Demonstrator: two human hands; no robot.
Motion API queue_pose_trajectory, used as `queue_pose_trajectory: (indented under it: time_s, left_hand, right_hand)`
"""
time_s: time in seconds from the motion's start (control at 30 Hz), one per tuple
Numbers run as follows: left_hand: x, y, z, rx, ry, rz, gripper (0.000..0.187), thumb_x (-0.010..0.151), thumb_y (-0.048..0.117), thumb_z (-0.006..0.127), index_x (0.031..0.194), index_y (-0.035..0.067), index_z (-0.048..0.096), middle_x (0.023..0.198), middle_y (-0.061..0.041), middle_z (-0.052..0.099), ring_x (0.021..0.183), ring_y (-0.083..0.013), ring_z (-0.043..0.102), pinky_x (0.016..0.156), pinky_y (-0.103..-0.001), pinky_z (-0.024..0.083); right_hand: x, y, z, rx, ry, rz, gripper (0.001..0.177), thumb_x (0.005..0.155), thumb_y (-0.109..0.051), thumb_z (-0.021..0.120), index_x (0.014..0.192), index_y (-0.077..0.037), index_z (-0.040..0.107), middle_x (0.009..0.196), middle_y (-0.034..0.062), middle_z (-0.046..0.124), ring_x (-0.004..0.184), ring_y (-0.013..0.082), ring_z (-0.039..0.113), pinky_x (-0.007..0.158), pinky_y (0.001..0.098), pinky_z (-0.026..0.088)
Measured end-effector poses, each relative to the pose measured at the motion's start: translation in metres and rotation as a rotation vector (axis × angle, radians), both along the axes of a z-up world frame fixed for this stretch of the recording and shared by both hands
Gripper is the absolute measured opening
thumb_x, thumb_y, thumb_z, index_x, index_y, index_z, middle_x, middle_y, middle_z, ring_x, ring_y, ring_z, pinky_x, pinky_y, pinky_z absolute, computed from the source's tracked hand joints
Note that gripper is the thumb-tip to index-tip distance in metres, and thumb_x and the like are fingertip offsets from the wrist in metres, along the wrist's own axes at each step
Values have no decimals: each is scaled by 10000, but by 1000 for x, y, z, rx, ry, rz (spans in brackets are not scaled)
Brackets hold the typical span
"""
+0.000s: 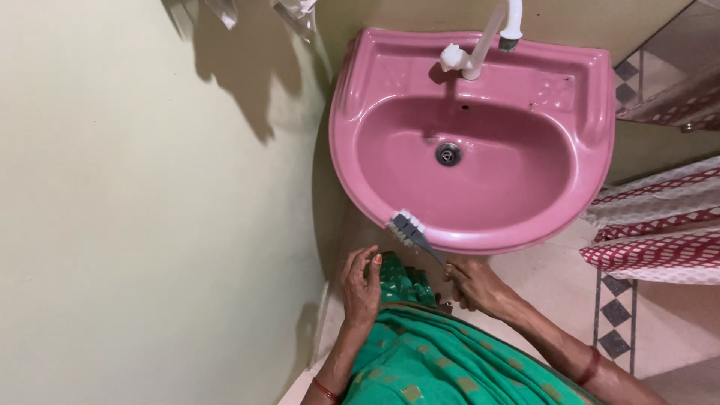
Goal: The person scrubs a pink bathroom sink using a brush, focusing on the basin and faucet area. They rinse the brush under running water and continue scrubbing different sections of the sink.
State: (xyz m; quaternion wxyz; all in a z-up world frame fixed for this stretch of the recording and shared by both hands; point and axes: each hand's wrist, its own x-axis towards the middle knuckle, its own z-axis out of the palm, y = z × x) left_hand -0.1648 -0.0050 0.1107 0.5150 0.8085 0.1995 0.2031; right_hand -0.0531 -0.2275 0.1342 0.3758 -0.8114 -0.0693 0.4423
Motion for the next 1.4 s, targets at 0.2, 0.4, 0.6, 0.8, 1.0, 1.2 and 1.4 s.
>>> queue_pose_trajectory:
  time_s: [0.2, 0.4, 0.6, 0.8, 1.0, 1.2, 1.4]
  left_hand:
    - [2, -3, 4, -34, -11, 67, 248, 1013, 180, 606, 1195, 39, 699, 1172, -112, 674, 982, -227, 691, 831, -341, 566]
    - [-12, 1, -3, -40, 89, 74, 219, 1005, 170, 627, 1161, 46, 716, 1176, -101, 682, 984, -222, 700, 786, -327, 566]
    - [-25, 6, 0, -109, 175, 45, 246, 967, 146, 593, 1173, 70, 704, 1181, -92, 662, 984, -212, 712, 701, -334, 634]
    - [-3, 0, 8, 32, 119, -14, 224, 992, 148, 627, 1181, 47, 696, 1188, -113, 671, 1018, -243, 717, 819, -362, 592]
    - [11, -2, 13, 52, 18, -106, 221, 1005, 99, 600, 1194, 24, 688, 1200, -127, 663, 1069, -263, 697, 910, -368, 568]
    - [6, -2, 4, 60, 92, -126, 215, 992, 101, 622, 1178, 21, 694, 1182, -123, 675, 1031, -249, 699, 868, -359, 573]
    - [13, -12, 1, -30, 151, -185, 224, 992, 119, 607, 1176, 32, 701, 1177, -105, 678, 972, -210, 732, 833, -323, 591]
  right_hand:
    - [34, 87, -47, 136, -278, 171, 338, 1050, -193, 421, 1015, 42, 661, 676, 112, 676, 544, 251, 702, 488, 387, 563]
    - [20, 52, -44, 87, -382, 269, 351, 1071, -234, 416, 1055, 18, 660, 747, 134, 671, 608, 271, 667, 503, 440, 556]
    - [-9, -30, 9, -183, -79, 132, 473, 1076, -355, 342, 1142, -16, 666, 709, 176, 672, 562, 268, 669, 489, 398, 568]
    - [-11, 10, -29, 139, -347, 231, 387, 1075, -237, 338, 993, -7, 639, 624, 127, 613, 525, 294, 622, 454, 454, 504]
    - [-14, -7, -29, 179, -437, 214, 365, 1023, -247, 330, 973, 6, 588, 606, 161, 546, 511, 323, 559, 492, 486, 476]
    - [-25, -84, 40, -194, -113, -29, 408, 1022, -371, 364, 1048, -60, 627, 589, 116, 613, 521, 242, 633, 506, 436, 539]
    - [-29, -64, 21, -160, -80, -83, 355, 1055, -312, 372, 1085, -52, 612, 627, 122, 646, 563, 263, 684, 539, 438, 582]
